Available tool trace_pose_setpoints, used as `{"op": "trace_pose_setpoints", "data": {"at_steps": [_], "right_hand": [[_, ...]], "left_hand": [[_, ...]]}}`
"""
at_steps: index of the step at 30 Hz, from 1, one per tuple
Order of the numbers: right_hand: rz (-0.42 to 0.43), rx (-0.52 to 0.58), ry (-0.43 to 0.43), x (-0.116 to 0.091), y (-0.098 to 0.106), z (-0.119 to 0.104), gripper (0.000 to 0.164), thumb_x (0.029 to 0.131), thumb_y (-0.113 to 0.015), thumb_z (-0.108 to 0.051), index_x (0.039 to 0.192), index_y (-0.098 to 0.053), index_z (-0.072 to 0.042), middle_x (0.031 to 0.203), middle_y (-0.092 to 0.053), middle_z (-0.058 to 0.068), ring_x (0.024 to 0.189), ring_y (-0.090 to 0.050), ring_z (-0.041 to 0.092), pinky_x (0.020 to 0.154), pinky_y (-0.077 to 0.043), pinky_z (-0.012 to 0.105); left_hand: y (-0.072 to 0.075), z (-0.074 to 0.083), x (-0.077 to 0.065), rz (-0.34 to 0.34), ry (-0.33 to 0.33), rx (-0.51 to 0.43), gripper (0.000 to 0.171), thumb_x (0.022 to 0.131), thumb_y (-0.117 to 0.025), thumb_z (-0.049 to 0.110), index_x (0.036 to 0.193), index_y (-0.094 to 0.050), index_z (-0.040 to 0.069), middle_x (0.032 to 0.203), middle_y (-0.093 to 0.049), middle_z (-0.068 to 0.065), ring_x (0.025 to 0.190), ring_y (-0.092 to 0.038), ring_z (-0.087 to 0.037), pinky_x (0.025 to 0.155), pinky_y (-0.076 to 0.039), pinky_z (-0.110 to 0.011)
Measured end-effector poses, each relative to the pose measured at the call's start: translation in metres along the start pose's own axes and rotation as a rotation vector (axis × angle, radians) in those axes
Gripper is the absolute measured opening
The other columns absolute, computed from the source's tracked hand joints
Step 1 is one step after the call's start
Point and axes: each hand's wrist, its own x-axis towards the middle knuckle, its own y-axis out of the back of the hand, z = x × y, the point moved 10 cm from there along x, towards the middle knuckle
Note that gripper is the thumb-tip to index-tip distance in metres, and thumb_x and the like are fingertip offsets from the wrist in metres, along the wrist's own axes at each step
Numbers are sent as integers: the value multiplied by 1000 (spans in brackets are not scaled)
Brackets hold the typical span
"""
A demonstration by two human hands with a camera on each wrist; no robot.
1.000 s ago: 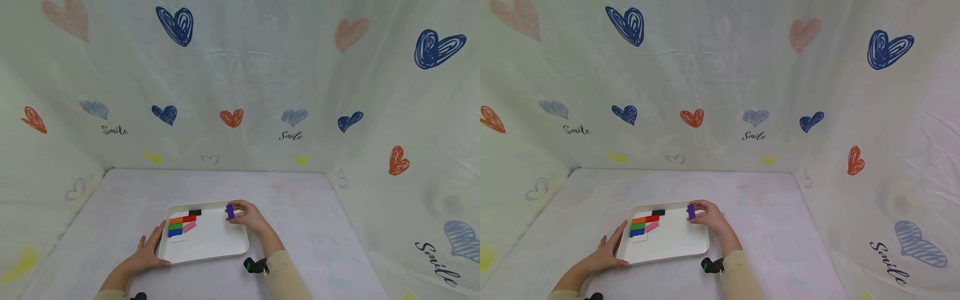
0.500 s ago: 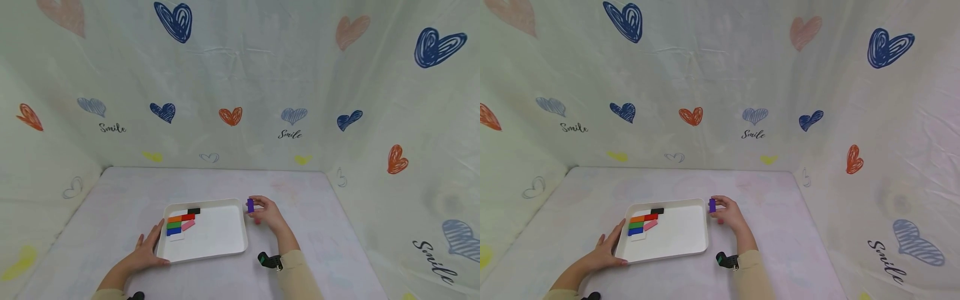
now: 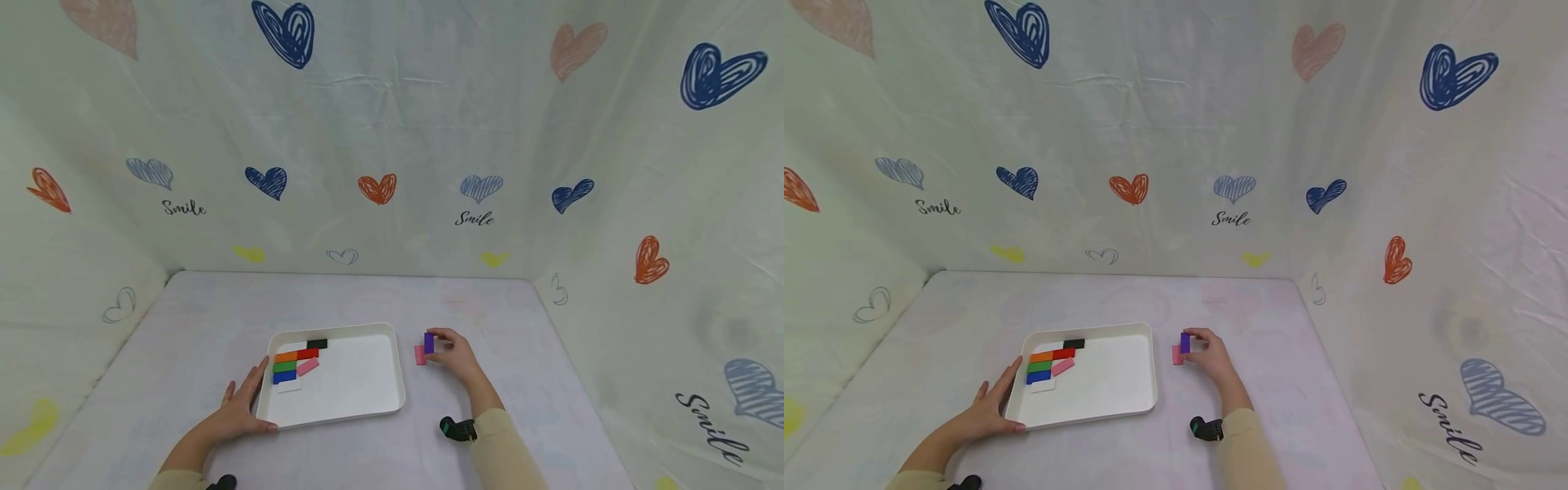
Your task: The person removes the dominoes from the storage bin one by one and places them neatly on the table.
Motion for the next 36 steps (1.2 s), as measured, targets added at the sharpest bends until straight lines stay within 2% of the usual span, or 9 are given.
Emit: {"op": "trace_pose_setpoints", "data": {"at_steps": [6, 9, 12, 15, 18, 24, 36], "right_hand": [[-27, -53, 79, 5, 4, 5, 50, 69, -85, -1, 116, -70, -10, 130, -60, 10, 134, -40, 36, 110, -28, 56], [-74, -59, 101, 9, 2, 8, 50, 67, -86, -2, 114, -71, -8, 132, -60, 10, 139, -33, 36, 114, -19, 57], [-125, -90, 106, 11, -2, 12, 48, 68, -87, -4, 114, -71, -9, 136, -58, 9, 143, -27, 35, 117, -6, 54], [-154, -149, 113, 13, -4, 14, 46, 70, -87, -7, 113, -71, -12, 138, -56, 8, 144, -25, 34, 117, 1, 51], [-169, -185, 105, 14, -4, 15, 45, 70, -86, -7, 112, -70, -13, 140, -55, 6, 145, -24, 31, 118, -1, 49], [-192, -202, 119, 12, -6, 13, 44, 69, -87, -7, 109, -70, -10, 142, -52, 10, 144, -24, 34, 117, -1, 51], [-196, -252, 120, 14, -7, 13, 44, 68, -88, -7, 108, -70, -8, 143, -51, 11, 144, -23, 35, 117, -2, 52]], "left_hand": [[0, 0, 0, 2, 6, 10, 139, 54, -88, 48, 155, -2, 6, 156, -7, -33, 142, 4, -50, 105, 24, -60], [0, 0, 0, 0, 10, 9, 139, 53, -88, 48, 155, -3, 6, 156, -7, -32, 142, 4, -50, 105, 23, -61], [0, 1, 0, -3, 14, 7, 140, 52, -88, 48, 155, -2, 6, 156, -7, -32, 142, 4, -50, 105, 24, -61], [0, 1, 0, -7, 15, 6, 141, 52, -88, 47, 155, -2, 7, 156, -6, -32, 142, 4, -50, 105, 24, -61], [0, 2, -1, -9, 13, 4, 140, 52, -88, 47, 156, -2, 8, 156, -6, -32, 142, 4, -50, 105, 24, -61], [1, 0, -1, -9, 11, 6, 140, 53, -88, 47, 155, -2, 8, 156, -7, -32, 142, 4, -50, 105, 24, -62], [1, 1, 0, 5, 5, 21, 142, 51, -88, 50, 156, -2, 10, 156, -6, -32, 141, 3, -51, 105, 23, -62]]}}
